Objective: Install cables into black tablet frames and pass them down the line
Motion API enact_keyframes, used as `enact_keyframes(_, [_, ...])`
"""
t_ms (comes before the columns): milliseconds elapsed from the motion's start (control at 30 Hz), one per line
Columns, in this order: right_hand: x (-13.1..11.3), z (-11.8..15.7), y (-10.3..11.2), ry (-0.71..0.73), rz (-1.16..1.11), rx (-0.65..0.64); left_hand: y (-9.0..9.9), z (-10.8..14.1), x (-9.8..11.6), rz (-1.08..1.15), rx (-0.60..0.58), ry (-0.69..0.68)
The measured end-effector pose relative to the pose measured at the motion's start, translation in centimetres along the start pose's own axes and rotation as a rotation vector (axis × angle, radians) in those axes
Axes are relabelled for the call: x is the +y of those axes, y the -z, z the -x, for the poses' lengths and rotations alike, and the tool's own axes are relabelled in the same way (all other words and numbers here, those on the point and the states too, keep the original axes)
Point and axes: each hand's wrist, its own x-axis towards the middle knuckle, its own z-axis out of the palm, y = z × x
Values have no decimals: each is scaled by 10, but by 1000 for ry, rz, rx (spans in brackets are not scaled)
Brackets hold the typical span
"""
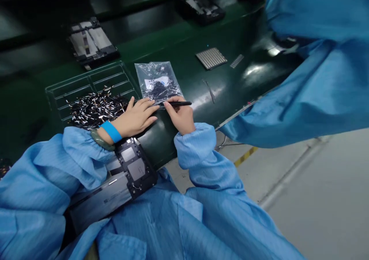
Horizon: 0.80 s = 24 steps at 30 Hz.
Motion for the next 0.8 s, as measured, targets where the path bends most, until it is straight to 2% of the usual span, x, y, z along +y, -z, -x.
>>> enact_keyframes(267, [6,-3,-1,15,29,-16,-1,-1,-1,8,-2,-6])
enact_keyframes(400, [2,3,4,-12,-39,7,1,-1,-2,84,-28,19])
enact_keyframes(500, [-18,15,10,-59,-151,52,11,6,1,248,-5,80])
enact_keyframes(567, [-36,24,10,-107,-273,19,23,16,5,369,89,88])
enact_keyframes(667, [-67,35,0,-196,-470,-123,43,43,14,550,177,137])
enact_keyframes(800, [-100,43,-23,-349,-664,-335,63,88,22,694,143,377])
